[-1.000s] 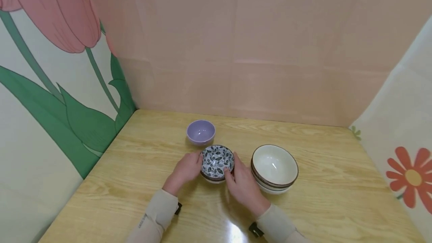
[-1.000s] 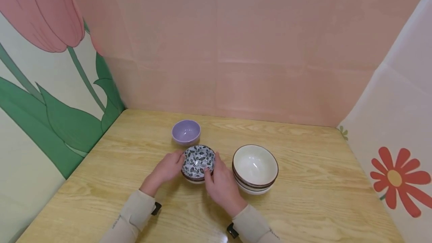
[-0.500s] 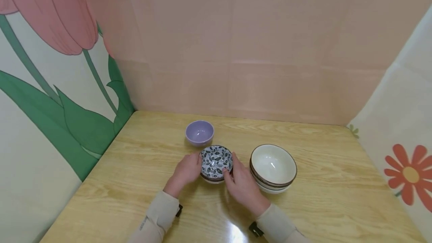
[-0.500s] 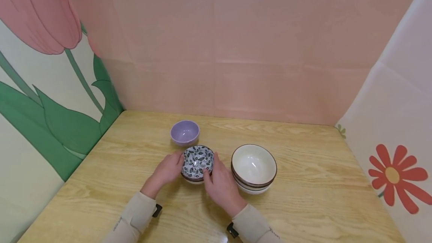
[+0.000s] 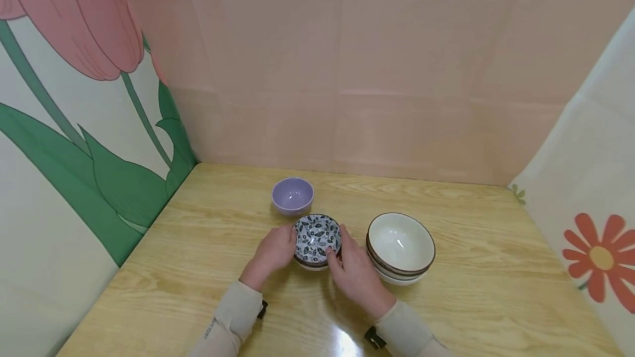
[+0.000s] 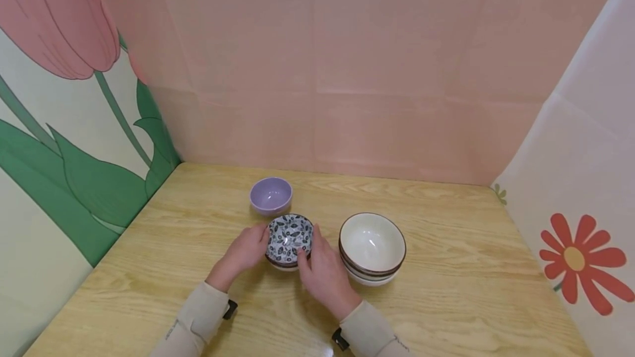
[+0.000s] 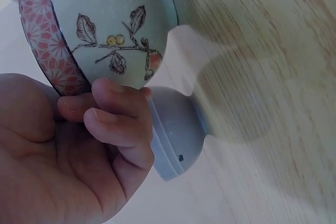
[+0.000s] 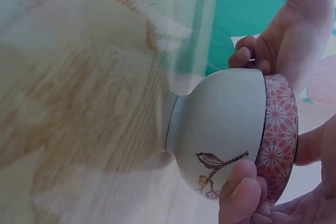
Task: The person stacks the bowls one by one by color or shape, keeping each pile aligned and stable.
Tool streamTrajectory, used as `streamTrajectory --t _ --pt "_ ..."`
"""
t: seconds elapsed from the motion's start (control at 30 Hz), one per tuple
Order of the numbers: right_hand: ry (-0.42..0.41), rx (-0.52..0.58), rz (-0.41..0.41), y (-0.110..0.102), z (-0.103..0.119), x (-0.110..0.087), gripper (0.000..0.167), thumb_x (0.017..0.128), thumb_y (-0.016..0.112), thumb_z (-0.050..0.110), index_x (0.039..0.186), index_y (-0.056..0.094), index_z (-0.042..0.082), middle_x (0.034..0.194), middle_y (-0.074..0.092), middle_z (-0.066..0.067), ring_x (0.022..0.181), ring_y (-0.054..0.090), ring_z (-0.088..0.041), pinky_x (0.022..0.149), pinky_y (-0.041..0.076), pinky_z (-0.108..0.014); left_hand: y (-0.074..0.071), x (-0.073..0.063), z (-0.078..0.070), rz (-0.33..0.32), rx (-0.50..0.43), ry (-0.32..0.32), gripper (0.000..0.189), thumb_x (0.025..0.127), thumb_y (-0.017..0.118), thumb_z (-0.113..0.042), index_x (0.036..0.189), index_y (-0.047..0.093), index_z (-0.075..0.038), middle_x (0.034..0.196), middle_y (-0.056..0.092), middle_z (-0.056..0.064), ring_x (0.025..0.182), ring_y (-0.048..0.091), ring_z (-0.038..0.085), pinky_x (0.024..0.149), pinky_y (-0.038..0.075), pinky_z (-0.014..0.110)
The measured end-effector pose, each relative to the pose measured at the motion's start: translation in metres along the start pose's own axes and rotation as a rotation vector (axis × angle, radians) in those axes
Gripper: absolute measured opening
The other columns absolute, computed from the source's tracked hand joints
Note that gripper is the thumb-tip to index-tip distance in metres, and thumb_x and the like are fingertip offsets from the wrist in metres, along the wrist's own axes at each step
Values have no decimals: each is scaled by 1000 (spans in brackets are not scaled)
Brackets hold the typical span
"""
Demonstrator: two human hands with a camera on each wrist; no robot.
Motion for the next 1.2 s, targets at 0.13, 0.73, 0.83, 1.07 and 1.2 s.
streamTrajectory --t 0.13,0.73,0.83,1.07,1.2 --pt "13 6 10 0 -1 1 72 102 55 33 155 24 -5 153 38 -27 138 43 -42 114 35 -53 -2 1 1 6 -12 19 38 106 38 -17 127 61 6 105 68 19 79 60 22 77 56 45" --pt "36 32 21 0 -3 -1 72 101 56 34 155 25 -4 152 39 -27 137 44 -42 114 35 -54 -7 6 4 49 -4 53 35 107 37 -21 101 66 -3 72 54 7 68 54 20 68 51 39" --pt "37 38 22 -1 -3 -2 73 101 56 34 155 25 -5 152 40 -28 137 44 -42 114 35 -54 -8 7 4 48 -9 62 36 107 37 -22 105 67 -2 79 59 9 75 57 21 74 53 43" --pt "35 32 19 -2 -2 -4 73 102 56 34 154 25 -5 129 61 -22 113 60 -31 106 45 -51 -28 15 18 -47 -44 -37 31 107 39 -29 104 57 -3 81 59 10 72 57 23 64 51 39" --pt "23 11 15 -3 -2 -6 74 101 57 36 155 25 -5 91 60 -1 84 55 -14 85 53 -40 -42 27 31 -114 -96 -99 32 106 39 -31 117 46 -2 85 60 13 66 55 23 55 46 33"
Point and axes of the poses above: each hand's wrist, its own x-axis towards the middle knuckle, its own y-axis out of the palm, z = x × y, the point moved 6 cm from there along x, towards the middle knuckle
